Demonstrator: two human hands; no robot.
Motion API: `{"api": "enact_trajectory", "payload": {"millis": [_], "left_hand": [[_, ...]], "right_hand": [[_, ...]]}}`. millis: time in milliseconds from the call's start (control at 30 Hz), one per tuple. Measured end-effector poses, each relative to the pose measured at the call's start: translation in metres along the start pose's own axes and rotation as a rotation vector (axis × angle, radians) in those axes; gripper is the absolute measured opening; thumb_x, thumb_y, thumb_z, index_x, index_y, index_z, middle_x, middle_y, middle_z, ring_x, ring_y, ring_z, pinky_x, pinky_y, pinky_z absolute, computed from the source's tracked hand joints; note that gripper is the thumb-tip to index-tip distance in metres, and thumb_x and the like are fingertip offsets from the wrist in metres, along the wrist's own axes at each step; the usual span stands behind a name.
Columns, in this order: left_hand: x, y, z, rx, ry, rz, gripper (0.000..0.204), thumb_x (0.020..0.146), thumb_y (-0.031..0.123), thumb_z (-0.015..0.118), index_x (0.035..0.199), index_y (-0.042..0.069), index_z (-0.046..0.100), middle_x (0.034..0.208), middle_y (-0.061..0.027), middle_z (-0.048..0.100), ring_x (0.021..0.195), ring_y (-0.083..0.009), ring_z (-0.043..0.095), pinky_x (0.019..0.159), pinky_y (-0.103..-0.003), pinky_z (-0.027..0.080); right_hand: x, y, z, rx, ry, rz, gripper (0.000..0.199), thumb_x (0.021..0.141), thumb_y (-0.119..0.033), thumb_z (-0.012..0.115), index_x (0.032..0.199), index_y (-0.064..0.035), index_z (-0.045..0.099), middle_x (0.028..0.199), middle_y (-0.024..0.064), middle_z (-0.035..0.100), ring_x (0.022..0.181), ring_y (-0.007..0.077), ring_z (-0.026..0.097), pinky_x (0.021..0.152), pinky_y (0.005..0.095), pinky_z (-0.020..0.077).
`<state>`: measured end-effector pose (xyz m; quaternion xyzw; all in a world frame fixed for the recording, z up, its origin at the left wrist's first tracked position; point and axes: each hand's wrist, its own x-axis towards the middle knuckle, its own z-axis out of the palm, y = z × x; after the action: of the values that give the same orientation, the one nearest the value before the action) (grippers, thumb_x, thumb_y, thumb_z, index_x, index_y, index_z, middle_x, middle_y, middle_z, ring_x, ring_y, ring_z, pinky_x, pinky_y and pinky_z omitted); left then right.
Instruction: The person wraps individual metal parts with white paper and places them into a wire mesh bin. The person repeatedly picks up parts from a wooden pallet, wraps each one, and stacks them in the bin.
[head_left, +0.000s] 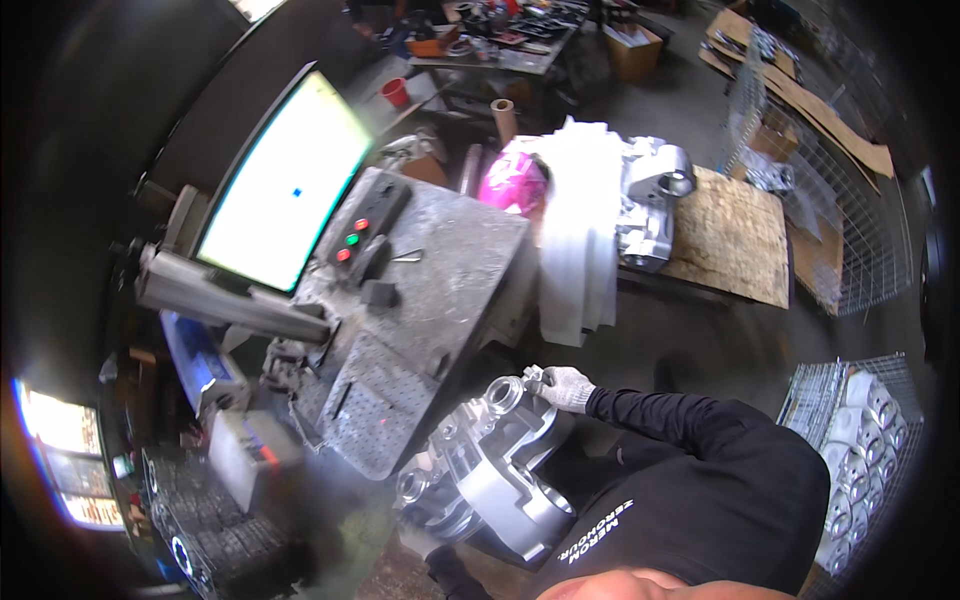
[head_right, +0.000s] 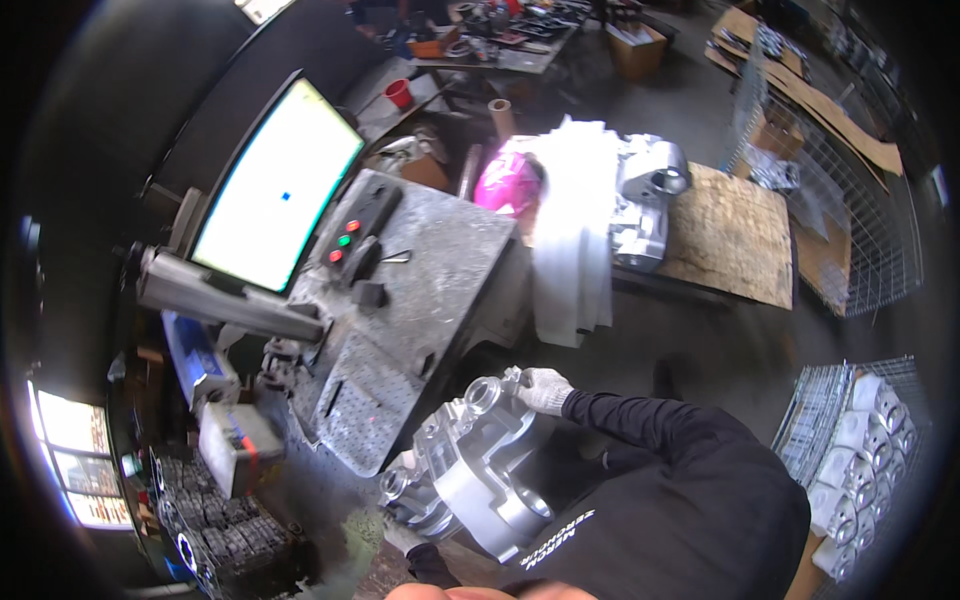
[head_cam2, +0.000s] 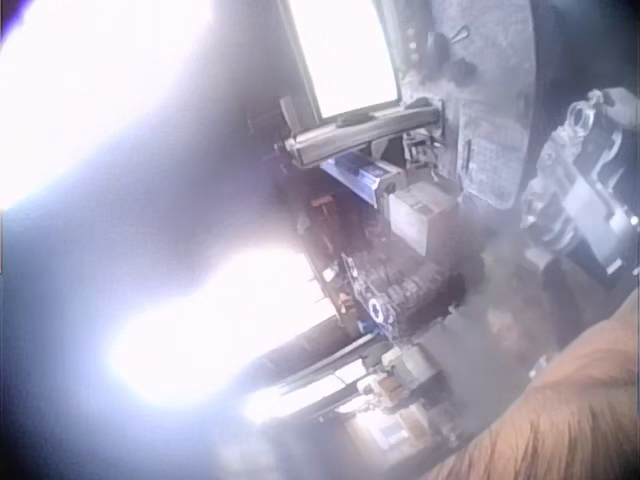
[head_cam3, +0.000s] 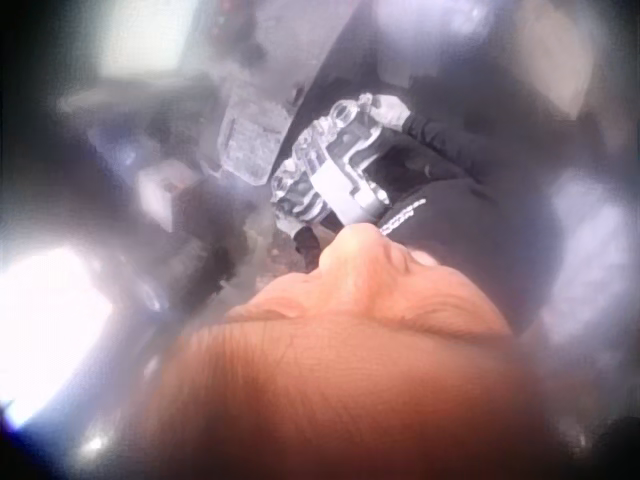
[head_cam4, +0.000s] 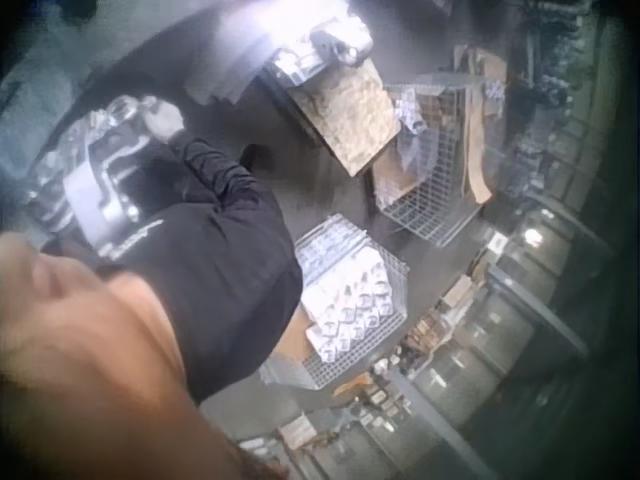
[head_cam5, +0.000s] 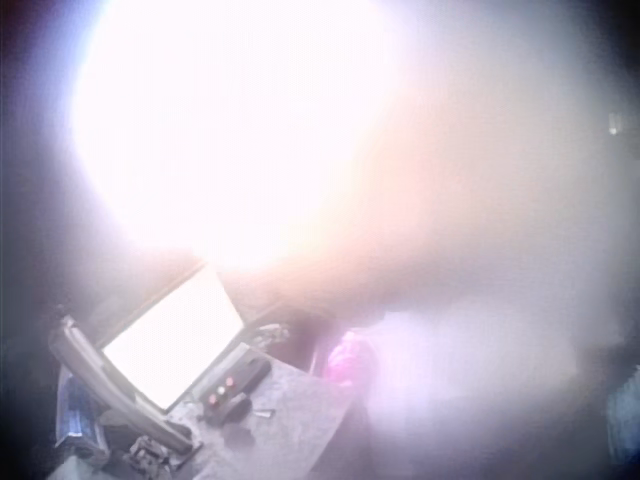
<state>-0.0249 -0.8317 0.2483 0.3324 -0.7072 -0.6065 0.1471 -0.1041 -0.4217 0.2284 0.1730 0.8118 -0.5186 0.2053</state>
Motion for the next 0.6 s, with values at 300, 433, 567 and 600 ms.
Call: {"api": "enact_trajectory", "payload": {"millis": [300,433,567,600], "left_hand": [[-0.151,-0.105,0.232,0.212,-0.232,-0.602,0.071,0.097,0.054,0.051,0.136,-0.005,0.049,0.113,-0.0157,0.064,0.096,-0.0309,0.065,0.077,-0.038,0.055],[-0.247,-0.161,0.391,0.508,-0.714,-0.475,0.053,0.1,0.043,0.047,0.125,-0.002,0.058,0.104,-0.0135,0.066,0.089,-0.0256,0.066,0.074,-0.037,0.054],[-0.36,-0.216,0.542,0.673,-0.976,-0.397,0.05,0.101,0.037,0.044,0.115,-0.006,0.063,0.106,-0.0156,0.067,0.089,-0.0235,0.065,0.076,-0.038,0.053],[-0.387,-0.23,0.581,0.685,-1.031,-0.424,0.046,0.103,0.035,0.041,0.117,-0.003,0.062,0.102,-0.0147,0.068,0.086,-0.0229,0.066,0.073,-0.038,0.054]], "right_hand": [[0.016,0.313,-0.185,-0.053,0.133,0.451,0.076,0.082,-0.078,0.049,0.094,-0.0079,0.075,0.094,0.0211,0.071,0.097,0.0384,0.067,0.083,0.0446,0.0531],[0.005,0.475,-0.327,-0.14,0.319,0.569,0.078,0.079,-0.077,0.056,0.093,-0.0035,0.074,0.093,0.0226,0.071,0.092,0.0376,0.069,0.08,0.043,0.0548],[-0.025,0.602,-0.497,-0.279,0.486,0.782,0.069,0.079,-0.069,0.063,0.09,-0.002,0.073,0.09,0.0222,0.071,0.087,0.0357,0.07,0.076,0.0415,0.0556],[-0.034,0.623,-0.538,-0.31,0.545,0.698,0.065,0.081,-0.065,0.064,0.09,-0.0013,0.073,0.091,0.0213,0.072,0.088,0.0344,0.071,0.076,0.0407,0.0554]]}}
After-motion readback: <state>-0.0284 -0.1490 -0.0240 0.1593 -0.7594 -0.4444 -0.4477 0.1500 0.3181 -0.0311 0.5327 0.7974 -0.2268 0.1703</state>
